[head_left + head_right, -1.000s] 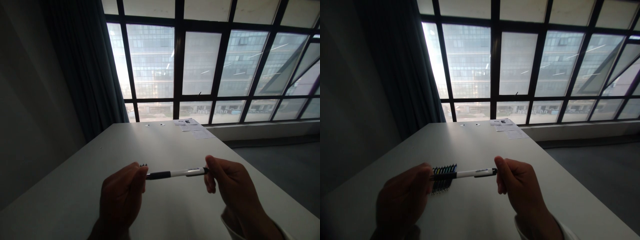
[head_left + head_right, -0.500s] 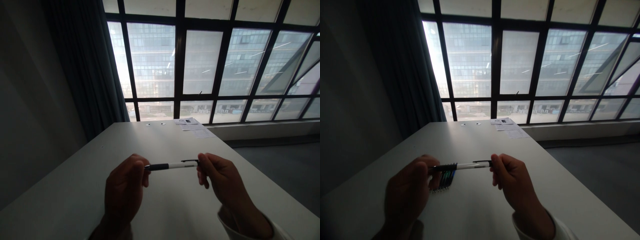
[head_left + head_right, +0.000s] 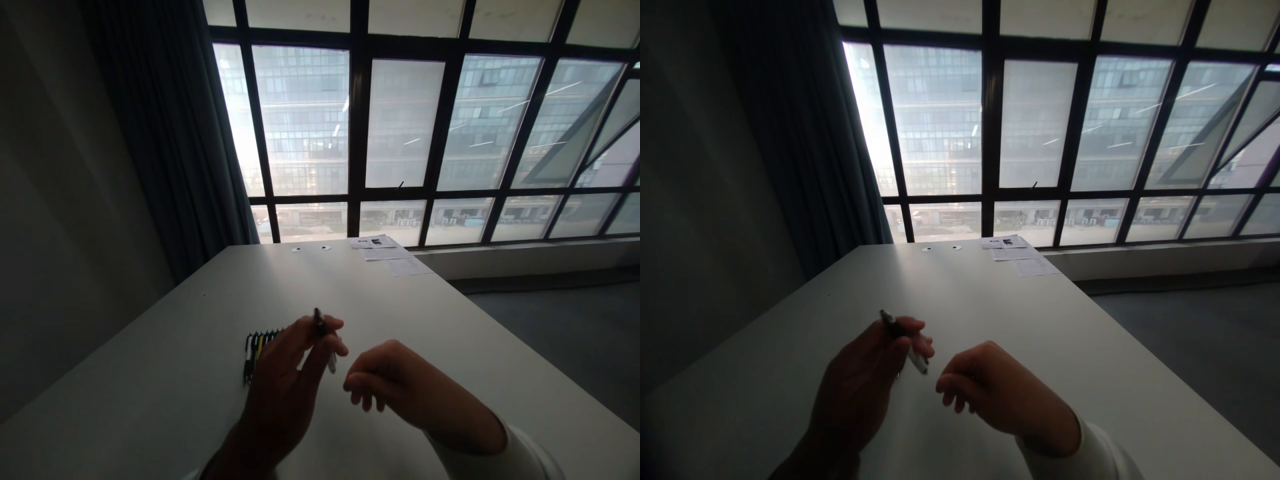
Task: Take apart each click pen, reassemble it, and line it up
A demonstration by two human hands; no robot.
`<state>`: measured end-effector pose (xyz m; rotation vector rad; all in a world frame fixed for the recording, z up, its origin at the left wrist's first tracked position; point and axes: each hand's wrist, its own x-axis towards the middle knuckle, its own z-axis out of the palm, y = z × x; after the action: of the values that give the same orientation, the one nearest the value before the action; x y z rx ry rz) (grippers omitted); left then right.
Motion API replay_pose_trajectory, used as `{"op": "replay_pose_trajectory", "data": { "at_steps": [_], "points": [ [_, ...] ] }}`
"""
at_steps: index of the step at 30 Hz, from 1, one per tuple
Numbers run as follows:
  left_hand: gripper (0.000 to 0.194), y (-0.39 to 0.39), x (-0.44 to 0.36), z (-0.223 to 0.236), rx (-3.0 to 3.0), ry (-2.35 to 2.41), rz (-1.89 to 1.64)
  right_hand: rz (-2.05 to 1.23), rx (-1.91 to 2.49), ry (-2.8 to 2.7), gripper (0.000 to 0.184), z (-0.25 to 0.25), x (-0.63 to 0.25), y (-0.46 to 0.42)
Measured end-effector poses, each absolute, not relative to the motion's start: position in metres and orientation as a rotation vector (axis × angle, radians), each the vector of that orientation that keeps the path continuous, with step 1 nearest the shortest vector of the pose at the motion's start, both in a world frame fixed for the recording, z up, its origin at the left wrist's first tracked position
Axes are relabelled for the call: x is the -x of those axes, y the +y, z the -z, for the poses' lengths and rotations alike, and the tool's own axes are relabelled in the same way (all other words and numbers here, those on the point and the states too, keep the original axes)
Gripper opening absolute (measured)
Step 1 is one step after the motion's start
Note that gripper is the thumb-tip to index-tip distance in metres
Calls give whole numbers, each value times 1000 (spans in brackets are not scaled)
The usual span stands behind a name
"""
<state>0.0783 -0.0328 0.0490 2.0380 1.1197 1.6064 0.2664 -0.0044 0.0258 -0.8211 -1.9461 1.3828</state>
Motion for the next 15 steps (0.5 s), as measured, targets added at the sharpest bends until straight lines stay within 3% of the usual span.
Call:
{"op": "replay_pose_trajectory", "data": {
  "at_steps": [6,15],
  "points": [
    [28,-26,-81,-46,-2729,1123,-1422,-1209,751,-1686,28,-46,-285,-9],
    [26,-26,-77,-47,-3105,1383,-1439,-1178,854,-1748,29,-46,-279,-9]
  ]
}}
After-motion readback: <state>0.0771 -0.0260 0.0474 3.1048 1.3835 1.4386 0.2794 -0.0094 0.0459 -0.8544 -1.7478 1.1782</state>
